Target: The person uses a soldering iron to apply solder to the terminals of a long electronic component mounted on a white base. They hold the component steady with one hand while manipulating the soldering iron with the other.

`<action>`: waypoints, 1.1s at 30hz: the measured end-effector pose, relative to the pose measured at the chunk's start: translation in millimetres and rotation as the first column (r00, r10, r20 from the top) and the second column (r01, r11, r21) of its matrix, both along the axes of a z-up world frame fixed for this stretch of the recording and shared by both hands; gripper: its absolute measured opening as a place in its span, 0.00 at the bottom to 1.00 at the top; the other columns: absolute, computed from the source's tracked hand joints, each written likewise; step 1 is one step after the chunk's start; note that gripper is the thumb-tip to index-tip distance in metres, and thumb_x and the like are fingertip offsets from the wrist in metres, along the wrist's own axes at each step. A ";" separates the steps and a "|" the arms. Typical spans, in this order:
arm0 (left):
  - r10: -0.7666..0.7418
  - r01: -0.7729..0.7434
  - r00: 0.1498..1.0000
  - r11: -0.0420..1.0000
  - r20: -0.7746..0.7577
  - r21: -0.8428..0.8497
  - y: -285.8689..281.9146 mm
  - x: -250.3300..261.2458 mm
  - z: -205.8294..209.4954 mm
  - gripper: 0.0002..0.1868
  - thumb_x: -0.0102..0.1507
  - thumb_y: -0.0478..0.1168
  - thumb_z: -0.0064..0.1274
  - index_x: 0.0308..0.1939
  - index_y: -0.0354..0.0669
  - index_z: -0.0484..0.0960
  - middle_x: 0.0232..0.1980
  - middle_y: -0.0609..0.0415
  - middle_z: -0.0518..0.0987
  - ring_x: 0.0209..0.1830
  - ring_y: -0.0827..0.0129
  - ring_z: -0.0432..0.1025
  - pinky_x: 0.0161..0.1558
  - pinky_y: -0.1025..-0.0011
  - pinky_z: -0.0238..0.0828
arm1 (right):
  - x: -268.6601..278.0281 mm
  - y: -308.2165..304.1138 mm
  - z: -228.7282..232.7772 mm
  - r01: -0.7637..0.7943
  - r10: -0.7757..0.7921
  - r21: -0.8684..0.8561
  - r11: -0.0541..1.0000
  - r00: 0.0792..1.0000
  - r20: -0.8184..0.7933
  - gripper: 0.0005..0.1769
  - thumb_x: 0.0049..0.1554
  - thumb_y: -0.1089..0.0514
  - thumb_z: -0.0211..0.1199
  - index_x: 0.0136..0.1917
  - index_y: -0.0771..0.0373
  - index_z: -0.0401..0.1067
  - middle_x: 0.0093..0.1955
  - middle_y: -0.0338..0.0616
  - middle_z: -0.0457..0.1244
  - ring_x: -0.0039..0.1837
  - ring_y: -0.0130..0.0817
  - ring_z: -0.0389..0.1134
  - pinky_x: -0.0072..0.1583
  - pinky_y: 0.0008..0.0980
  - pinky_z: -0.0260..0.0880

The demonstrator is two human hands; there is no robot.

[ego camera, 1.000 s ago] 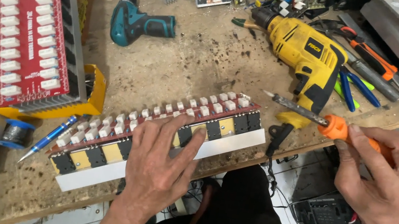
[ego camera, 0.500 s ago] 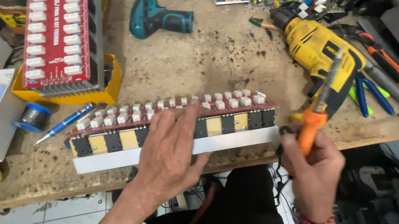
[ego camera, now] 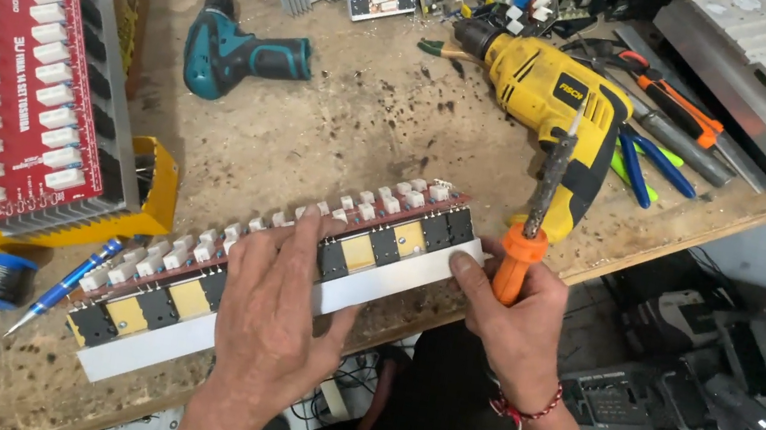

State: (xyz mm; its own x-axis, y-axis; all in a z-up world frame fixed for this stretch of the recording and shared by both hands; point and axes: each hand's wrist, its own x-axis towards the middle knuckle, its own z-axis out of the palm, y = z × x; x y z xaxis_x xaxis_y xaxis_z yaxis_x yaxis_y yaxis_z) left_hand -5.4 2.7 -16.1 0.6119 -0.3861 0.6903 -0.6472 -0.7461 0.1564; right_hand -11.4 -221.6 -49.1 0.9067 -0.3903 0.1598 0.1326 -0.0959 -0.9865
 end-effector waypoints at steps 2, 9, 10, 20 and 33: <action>-0.002 0.002 1.000 1.000 0.016 0.011 -0.6 0.2 -0.2 0.49 0.58 0.42 0.68 0.73 0.25 0.54 0.64 0.42 0.78 0.53 0.52 0.67 0.51 0.52 0.63 | -0.1 2.8 -2.5 0.021 -0.021 0.068 0.997 1.000 -0.012 0.16 0.53 0.61 0.71 0.53 0.70 0.74 0.31 0.47 0.66 0.25 0.28 0.60 0.24 0.25 0.62; -0.020 0.016 0.998 0.997 0.057 0.073 8.6 9.4 -21.1 0.62 0.53 0.45 0.74 0.78 0.30 0.45 0.59 0.38 0.79 0.59 0.50 0.70 0.60 0.50 0.67 | -0.3 8.0 3.7 0.093 -0.089 0.083 0.992 0.994 -0.056 0.14 0.54 0.60 0.72 0.51 0.68 0.76 0.28 0.37 0.57 0.25 0.25 0.55 0.25 0.25 0.59; -0.013 0.010 0.999 0.997 0.050 0.076 8.3 6.7 -14.8 0.62 0.53 0.45 0.74 0.78 0.30 0.45 0.59 0.38 0.79 0.59 0.50 0.70 0.60 0.50 0.67 | -1.5 8.4 4.7 0.087 -0.082 0.085 0.993 0.995 -0.063 0.14 0.54 0.60 0.72 0.51 0.68 0.76 0.28 0.37 0.57 0.25 0.25 0.55 0.25 0.25 0.59; 0.088 -0.093 0.996 0.946 0.029 0.310 -8.2 3.0 17.0 0.47 0.45 0.37 0.64 0.70 0.59 0.69 0.66 0.38 0.67 0.60 0.48 0.65 0.57 0.47 0.64 | 15.4 -24.2 9.9 -0.112 0.093 -0.285 0.952 0.992 -0.081 0.14 0.54 0.52 0.75 0.39 0.62 0.74 0.29 0.32 0.56 0.33 0.23 0.54 0.37 0.26 0.60; 0.205 -0.210 0.975 0.975 0.081 0.066 -49.2 13.9 0.0 0.27 0.61 0.53 0.59 0.65 0.63 0.77 0.67 0.36 0.66 0.66 0.44 0.63 0.56 0.44 0.62 | 22.7 -23.2 18.4 -0.188 0.175 -0.259 0.947 0.982 -0.074 0.21 0.55 0.51 0.74 0.31 0.57 0.65 0.28 0.30 0.53 0.32 0.22 0.53 0.37 0.25 0.59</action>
